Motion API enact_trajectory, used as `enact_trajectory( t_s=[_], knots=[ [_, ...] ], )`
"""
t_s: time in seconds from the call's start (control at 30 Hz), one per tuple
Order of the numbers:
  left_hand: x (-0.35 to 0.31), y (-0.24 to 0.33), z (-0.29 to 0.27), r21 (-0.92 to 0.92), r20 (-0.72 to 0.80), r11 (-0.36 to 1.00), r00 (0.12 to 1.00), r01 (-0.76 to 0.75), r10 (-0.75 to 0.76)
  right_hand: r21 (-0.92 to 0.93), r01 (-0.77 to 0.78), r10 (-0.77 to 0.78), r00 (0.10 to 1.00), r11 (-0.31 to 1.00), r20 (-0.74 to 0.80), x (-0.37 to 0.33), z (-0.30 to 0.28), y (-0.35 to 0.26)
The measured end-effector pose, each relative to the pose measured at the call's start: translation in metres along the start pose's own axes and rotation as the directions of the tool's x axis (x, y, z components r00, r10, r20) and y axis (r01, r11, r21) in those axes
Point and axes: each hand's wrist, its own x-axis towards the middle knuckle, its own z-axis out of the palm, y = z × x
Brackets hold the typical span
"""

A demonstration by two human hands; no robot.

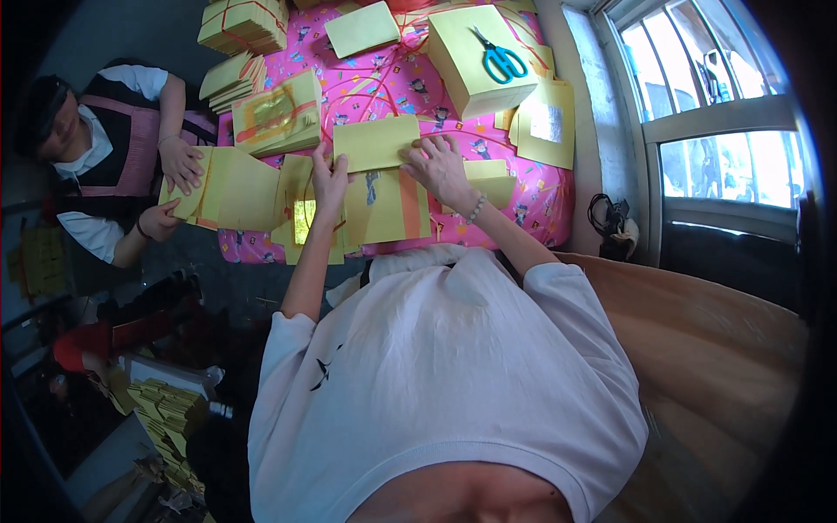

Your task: Folding sheets of joss paper and applying decorative foil patches to them.

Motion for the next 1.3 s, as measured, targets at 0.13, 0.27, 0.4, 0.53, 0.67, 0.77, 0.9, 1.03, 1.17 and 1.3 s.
enact_trajectory(
  t_s=[0.13, 0.27, 0.4, 0.53, 0.67, 0.77, 0.9, 1.03, 1.17, 1.3],
  knots=[
    [-0.01, 0.008, 0.01, -0.127, -0.014, 0.992, 1.0, -0.012, 0.01, 0.124, -0.162, 0.166, 0.986, 0.979, -0.023, -0.004, -0.019, -0.007],
    [-0.037, 0.032, 0.043, -0.289, 0.12, 0.935, 0.962, -0.204, 0.247, 0.797, -0.385, 0.64, 0.769, 0.466, -0.002, -0.024, -0.036, 0.009],
    [-0.069, 0.02, 0.086, -0.273, 0.329, 0.928, 0.882, -0.255, 0.339, 0.866, -0.479, 0.697, 0.571, -0.145, 0.433, -0.057, -0.096, 0.021],
    [-0.113, -0.006, 0.125, -0.261, 0.446, 0.963, 0.876, -0.072, 0.186, 0.863, -0.503, 0.719, 0.614, 0.04, 0.325, -0.13, -0.089, 0.06],
    [-0.122, -0.052, 0.135, 0.074, 0.532, 0.996, 0.843, 0.045, -0.078, 0.854, -0.505, 0.72, 0.638, 0.123, 0.274, -0.175, -0.069, 0.066],
    [-0.119, -0.061, 0.147, 0.161, 0.516, 0.968, 0.82, 0.193, -0.249, 0.846, -0.512, 0.748, 0.618, 0.149, 0.242, -0.197, -0.041, 0.073],
    [-0.102, -0.074, 0.165, 0.294, 0.331, 0.929, 0.888, 0.224, -0.319, 0.788, -0.581, 0.778, 0.585, 0.205, 0.23, -0.192, -0.013, 0.089],
    [-0.087, -0.07, 0.182, 0.303, 0.214, 0.907, 0.907, 0.292, -0.363, 0.568, -0.756, 0.811, 0.532, 0.326, 0.243, -0.19, 0.011, 0.106],
    [-0.06, -0.138, 0.183, 0.348, 0.096, 0.91, 0.957, 0.225, -0.273, 0.42, -0.788, 0.79, 0.571, 0.45, 0.224, -0.164, 0.01, 0.101],
    [-0.067, -0.103, 0.191, 0.314, 0.07, 0.901, 0.94, 0.298, -0.335, 0.324, -0.818, 0.817, 0.548, 0.476, 0.182, -0.173, 0.02, 0.11]
  ],
)
